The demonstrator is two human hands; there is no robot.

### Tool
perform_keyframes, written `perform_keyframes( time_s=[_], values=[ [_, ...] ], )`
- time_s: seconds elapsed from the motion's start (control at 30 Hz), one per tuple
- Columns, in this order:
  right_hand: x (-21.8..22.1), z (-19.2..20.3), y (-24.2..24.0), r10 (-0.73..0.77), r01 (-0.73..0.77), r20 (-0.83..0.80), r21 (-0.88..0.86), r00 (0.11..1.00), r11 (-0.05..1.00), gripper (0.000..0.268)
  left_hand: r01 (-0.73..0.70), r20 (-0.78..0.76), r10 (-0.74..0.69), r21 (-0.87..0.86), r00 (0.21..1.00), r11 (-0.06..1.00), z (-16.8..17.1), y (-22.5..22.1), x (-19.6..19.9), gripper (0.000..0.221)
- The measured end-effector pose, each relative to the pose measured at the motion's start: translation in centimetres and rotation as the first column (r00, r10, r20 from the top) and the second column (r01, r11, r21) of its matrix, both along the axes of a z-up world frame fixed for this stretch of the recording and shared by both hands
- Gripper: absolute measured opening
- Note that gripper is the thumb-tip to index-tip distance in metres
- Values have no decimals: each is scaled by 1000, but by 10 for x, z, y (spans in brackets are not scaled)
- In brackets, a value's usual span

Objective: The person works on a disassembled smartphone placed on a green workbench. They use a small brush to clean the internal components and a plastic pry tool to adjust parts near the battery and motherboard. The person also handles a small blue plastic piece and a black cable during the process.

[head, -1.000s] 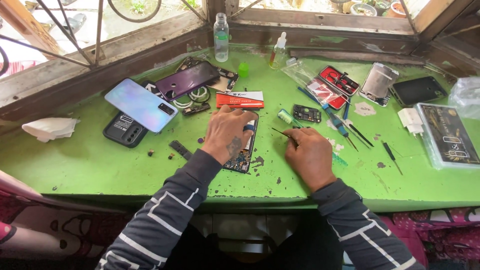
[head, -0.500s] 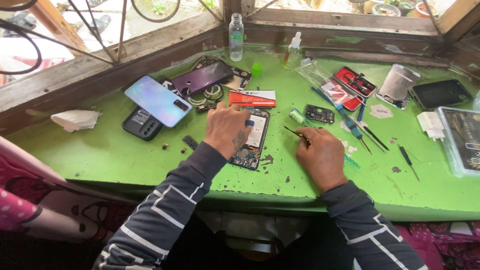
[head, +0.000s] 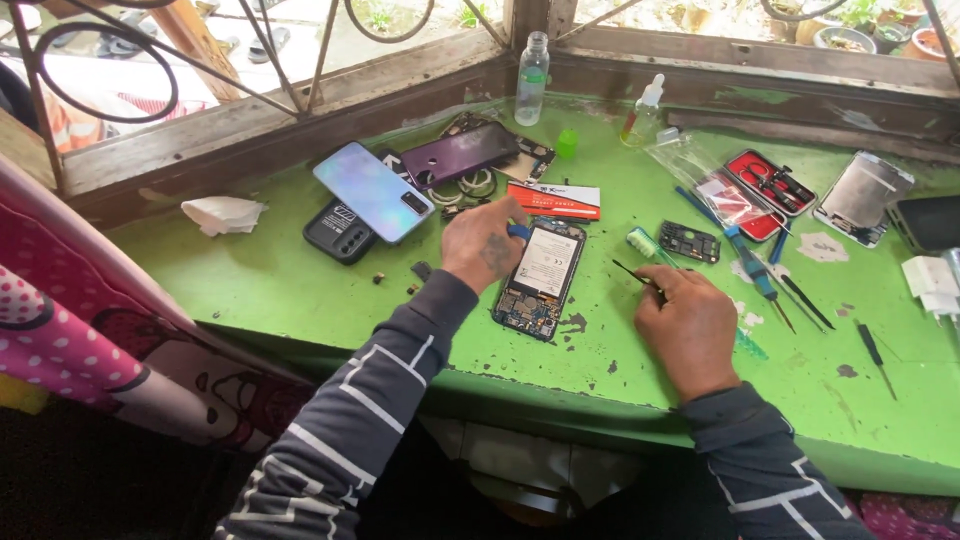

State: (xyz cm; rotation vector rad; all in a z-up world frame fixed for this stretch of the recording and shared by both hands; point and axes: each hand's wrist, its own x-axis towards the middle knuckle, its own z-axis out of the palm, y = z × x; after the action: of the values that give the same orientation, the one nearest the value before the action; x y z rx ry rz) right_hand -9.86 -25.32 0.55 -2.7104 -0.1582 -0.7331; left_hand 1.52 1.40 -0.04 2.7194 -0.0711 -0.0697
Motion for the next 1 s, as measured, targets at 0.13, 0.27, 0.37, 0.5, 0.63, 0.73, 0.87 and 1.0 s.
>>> perform_keyframes(
  time_s=[0.13, 0.27, 0.37, 0.5, 0.63, 0.73, 0.87, 1.0],
  values=[
    [0, 0, -1, 14, -14, 13, 16, 1000, 1000, 21, -65, 8, 65, 8, 998, 998, 12, 14, -1, 19],
    [-3, 12, 4, 31, -29, -27, 66, 999, 997, 23, -60, 45, 54, 148, 997, 987, 14, 23, 1, 19],
    [-3, 11, 6, 27, -26, -22, 55, 999, 998, 23, -30, 57, 18, 211, 998, 977, 18, 26, -3, 21],
    [-4, 14, 6, 49, -48, -17, 46, 999, 998, 21, -5, 169, -48, 302, 984, 953, 29, 21, -10, 19],
    [-1, 9, 4, 44, -44, -11, 36, 999, 998, 19, -1, 230, -50, 217, 972, 976, 30, 14, -20, 19],
    [-1, 9, 4, 34, -32, -62, 35, 997, 999, 16, 96, 192, -137, 210, 972, 973, 50, -3, -41, 31],
    [-7, 25, 13, 32, -24, -102, 79, 994, 997, 15, 150, 80, -172, 223, 982, 963, 72, -23, -59, 57],
    [-9, 33, 17, 34, -21, -112, 117, 993, 993, 14, 138, 21, -146, 223, 989, 965, 87, -34, -68, 74]
  ],
)
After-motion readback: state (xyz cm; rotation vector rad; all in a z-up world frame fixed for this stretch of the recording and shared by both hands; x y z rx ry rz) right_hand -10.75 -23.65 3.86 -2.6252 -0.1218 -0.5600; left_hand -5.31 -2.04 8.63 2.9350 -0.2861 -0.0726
